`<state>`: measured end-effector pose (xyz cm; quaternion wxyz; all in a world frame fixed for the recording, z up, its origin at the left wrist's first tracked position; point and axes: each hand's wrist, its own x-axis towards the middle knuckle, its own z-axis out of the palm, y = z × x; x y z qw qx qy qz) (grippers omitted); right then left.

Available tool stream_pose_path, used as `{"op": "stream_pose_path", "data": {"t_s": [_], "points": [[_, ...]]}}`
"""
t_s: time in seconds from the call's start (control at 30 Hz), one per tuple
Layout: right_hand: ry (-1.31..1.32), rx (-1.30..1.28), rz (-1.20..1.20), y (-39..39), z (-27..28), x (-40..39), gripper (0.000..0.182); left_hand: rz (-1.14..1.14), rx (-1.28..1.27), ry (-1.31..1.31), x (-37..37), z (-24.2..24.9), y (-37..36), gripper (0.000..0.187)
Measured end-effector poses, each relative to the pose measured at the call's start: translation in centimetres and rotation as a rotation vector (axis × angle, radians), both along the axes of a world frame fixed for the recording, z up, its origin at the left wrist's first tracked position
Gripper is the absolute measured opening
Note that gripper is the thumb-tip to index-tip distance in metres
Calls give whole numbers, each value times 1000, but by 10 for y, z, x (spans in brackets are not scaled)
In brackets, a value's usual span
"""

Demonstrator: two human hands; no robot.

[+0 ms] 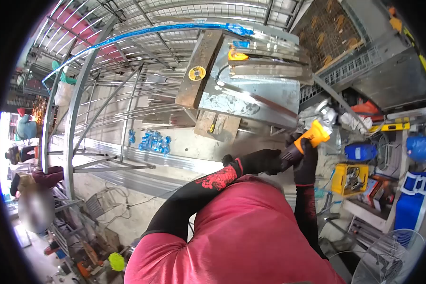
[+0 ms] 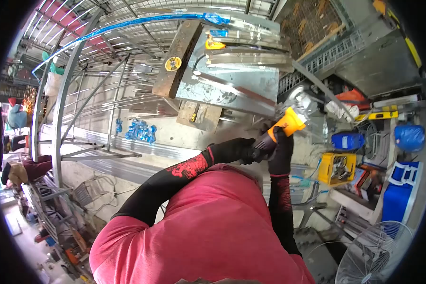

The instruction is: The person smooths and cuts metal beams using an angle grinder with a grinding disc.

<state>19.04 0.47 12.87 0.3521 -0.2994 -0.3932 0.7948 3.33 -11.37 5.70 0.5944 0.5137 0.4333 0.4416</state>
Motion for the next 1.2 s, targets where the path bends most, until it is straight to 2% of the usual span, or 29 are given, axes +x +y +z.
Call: {"op": "stream_pose_path", "data": {"t_s": [0.07,0.1,0.17,0.3,0.37,0.47,0.63,0.7,0.77,0.83,0.9,0.93,0.97,1.03,1.07,1.13,1.17,1.2], "points": [[-40,67,-5,-3,-9,-18,33,-27,-290,-294,-16,19,-5,42],[-66,59,10,-4,-12,-24,32,-40,-259,-296,-23,19,-8,42],[-108,84,67,-21,18,-45,30,93,-188,-246,-36,17,-19,50],[-60,121,181,-26,9,-72,27,86,-205,-300,-54,27,-40,54],[-114,143,185,-33,16,-82,33,115,-221,-364,-60,37,-49,53],[-117,178,295,-35,20,-93,39,132,-162,-383,-62,26,-49,47],[-57,186,397,-25,20,-118,33,265,-99,-368,-74,18,-52,41],[-80,120,467,-17,27,-130,27,408,-257,57,-78,16,-53,41],[-111,6,575,-9,33,-141,20,419,221,626,-84,-12,-44,44],[-48,114,618,5,21,-148,26,634,-196,139,-79,37,-43,44],[13,177,539,4,25,-160,34,694,-494,180,-78,113,-46,43],[29,179,597,5,31,-164,42,646,-397,-42,-81,82,-40,39],[37,174,614,9,33,-166,42,665,-402,-38,-82,51,-33,39],[5,150,693,17,34,-166,42,587,-220,349,-80,49,-29,38],[12,145,702,21,33,-167,42,595,-227,354,-78,48,-26,38],[47,119,753,29,33,-170,44,733,-329,36,-75,59,-20,34],[53,119,762,37,30,-173,44,744,-329,40,-75,64,-17,34],[9,155,805,44,27,-176,44,756,-222,-63,-76,70,-16,34]]}}
